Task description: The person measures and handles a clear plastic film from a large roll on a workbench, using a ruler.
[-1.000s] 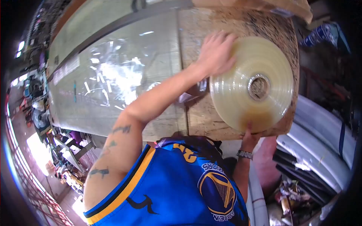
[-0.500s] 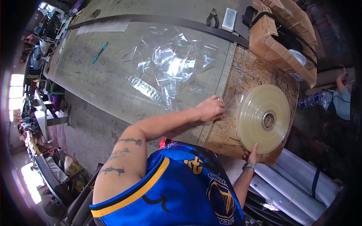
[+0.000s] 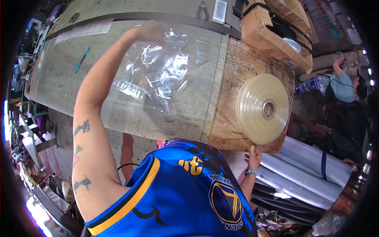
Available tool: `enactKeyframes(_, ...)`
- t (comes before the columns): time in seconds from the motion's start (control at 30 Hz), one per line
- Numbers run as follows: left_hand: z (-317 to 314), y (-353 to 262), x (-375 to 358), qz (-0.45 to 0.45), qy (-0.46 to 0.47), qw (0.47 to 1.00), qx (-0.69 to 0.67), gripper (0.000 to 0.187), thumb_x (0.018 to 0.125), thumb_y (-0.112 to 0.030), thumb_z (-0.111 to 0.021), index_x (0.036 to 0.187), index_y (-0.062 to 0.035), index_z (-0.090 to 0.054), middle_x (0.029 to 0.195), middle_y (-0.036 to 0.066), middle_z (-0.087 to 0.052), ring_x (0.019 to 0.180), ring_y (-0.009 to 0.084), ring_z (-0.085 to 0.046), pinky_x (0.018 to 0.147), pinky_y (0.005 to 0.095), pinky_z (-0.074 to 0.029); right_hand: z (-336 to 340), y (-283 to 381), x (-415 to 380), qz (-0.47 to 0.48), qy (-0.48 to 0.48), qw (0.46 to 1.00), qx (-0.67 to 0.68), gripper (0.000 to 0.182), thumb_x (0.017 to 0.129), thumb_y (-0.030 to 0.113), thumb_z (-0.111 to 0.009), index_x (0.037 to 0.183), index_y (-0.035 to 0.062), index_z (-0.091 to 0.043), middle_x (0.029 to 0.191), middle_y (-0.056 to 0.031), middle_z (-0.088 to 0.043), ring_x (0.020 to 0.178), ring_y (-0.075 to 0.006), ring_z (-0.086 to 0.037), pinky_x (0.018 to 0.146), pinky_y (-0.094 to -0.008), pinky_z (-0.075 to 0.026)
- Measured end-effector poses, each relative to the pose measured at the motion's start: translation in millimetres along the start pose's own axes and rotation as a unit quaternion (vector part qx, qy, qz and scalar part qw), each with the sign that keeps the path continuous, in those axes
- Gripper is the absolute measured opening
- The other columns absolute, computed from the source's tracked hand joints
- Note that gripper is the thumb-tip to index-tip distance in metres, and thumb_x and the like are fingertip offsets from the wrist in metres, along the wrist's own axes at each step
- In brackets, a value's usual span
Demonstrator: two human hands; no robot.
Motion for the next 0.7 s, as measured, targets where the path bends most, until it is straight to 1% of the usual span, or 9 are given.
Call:
enactKeyframes(0.17,-12.6,57.6,17.1,0.038,-0.040,0.995,0.086,0.028,0.071,-0.029,-0.082,0.076,-0.0053,-0.067,0.115,0.020,-0.066,0.110,0.0359,-0.059,0.117,0.0492,-0.025,21.0,12.6,-12.4,0.075,-0.019,0.996,-0.048,0.063,0.089,0.044,-0.074,0.129,0.0016,-0.048,0.103,-0.0111,-0.064,0.074,-0.0169,-0.066,0.060,-0.0283,-0.051)
enactKeyframes(0.23,-18.9,85.1,21.7,0.025,-0.045,0.993,0.108,0.031,0.070,-0.028,-0.082,0.089,-0.0056,-0.069,0.120,0.017,-0.064,0.118,0.0335,-0.057,0.118,0.0495,-0.025,34.2,9.6,1.8,0.113,-0.033,0.992,-0.043,0.061,0.089,0.041,-0.075,0.127,0.0006,-0.049,0.103,-0.0109,-0.064,0.075,-0.0152,-0.064,0.064,-0.0279,-0.052)
enactKeyframes(0.27,-22.8,98.6,21.2,0.011,-0.130,0.979,0.154,0.049,0.068,-0.016,-0.078,0.116,-0.0134,-0.068,0.129,0.015,-0.062,0.127,0.0328,-0.053,0.122,0.0486,-0.024,39.7,12.2,7.6,0.143,-0.028,0.988,-0.049,0.060,0.089,0.038,-0.076,0.127,-0.0001,-0.049,0.103,-0.0104,-0.063,0.078,-0.0144,-0.062,0.067,-0.0281,-0.052)
enactKeyframes(0.3,-17.4,86.8,10.0,0.057,-0.193,0.961,0.187,0.063,0.066,-0.011,-0.079,0.127,-0.0145,-0.062,0.139,0.014,-0.057,0.134,0.0365,-0.046,0.121,0.0479,-0.026,41.9,20.1,12.5,0.177,-0.037,0.982,-0.053,0.059,0.089,0.035,-0.076,0.128,-0.0008,-0.049,0.103,-0.0100,-0.063,0.081,-0.0135,-0.060,0.070,-0.0283,-0.052)
enactKeyframes(0.33,-16.1,80.7,7.7,0.075,-0.248,0.948,0.182,0.068,0.066,-0.008,-0.080,0.131,-0.0129,-0.059,0.141,0.015,-0.054,0.138,0.0394,-0.041,0.120,0.0481,-0.029,45.8,32.6,17.0,0.210,-0.053,0.975,-0.056,0.059,0.088,0.032,-0.077,0.128,-0.0016,-0.049,0.103,-0.0095,-0.062,0.083,-0.0126,-0.058,0.073,-0.0285,-0.051)
enactKeyframes(0.37,-20.0,71.9,15.4,0.002,-0.338,0.923,0.183,0.068,0.067,-0.007,-0.079,0.132,-0.0107,-0.057,0.136,0.017,-0.057,0.136,0.0399,-0.044,0.116,0.0496,-0.034,51.0,41.9,22.6,0.171,-0.050,0.984,-0.027,0.062,0.087,0.029,-0.078,0.131,-0.0026,-0.048,0.105,-0.0114,-0.063,0.088,-0.0145,-0.060,0.076,-0.0304,-0.053)
enactKeyframes(0.47,-29.0,-45.5,20.5,-0.027,-0.375,0.926,0.032,0.047,0.077,-0.014,-0.076,0.119,-0.0049,-0.058,0.119,0.020,-0.062,0.109,0.0423,-0.059,0.091,0.0495,-0.049,75.9,73.6,65.9,0.229,-0.098,0.963,-0.100,0.066,0.085,0.032,-0.077,0.132,-0.0033,-0.048,0.122,-0.0228,-0.061,0.108,-0.0311,-0.062,0.092,-0.0408,-0.051)
enactKeyframes(0.57,-78.3,-183.8,45.7,-0.148,-0.347,0.924,-0.067,0.044,0.080,-0.028,-0.077,0.115,-0.0050,-0.064,0.110,0.020,-0.067,0.103,0.0399,-0.064,0.088,0.0467,-0.051,87.7,113.2,119.9,0.254,-0.134,0.942,-0.171,0.072,0.085,0.042,-0.074,0.134,-0.0036,-0.047,0.134,-0.0266,-0.053,0.125,-0.0397,-0.050,0.107,-0.0460,-0.041)
enactKeyframes(0.7,-190.2,-299.9,105.9,-0.015,-0.160,0.975,-0.154,0.068,0.091,-0.051,-0.064,0.129,0.0049,-0.053,0.116,0.031,-0.064,0.110,0.0435,-0.062,0.093,0.0495,-0.050,83.3,141.9,192.6,0.218,-0.134,0.948,-0.191,0.083,0.082,0.055,-0.071,0.137,-0.0026,-0.045,0.142,-0.0275,-0.046,0.134,-0.0404,-0.043,0.112,-0.0461,-0.036)
Point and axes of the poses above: each hand's wrist, its own x-axis towards the middle knuckle, its own z-axis out of the back of the hand, y = z × x, the point moved 6 cm from there along x, towards the middle knuckle
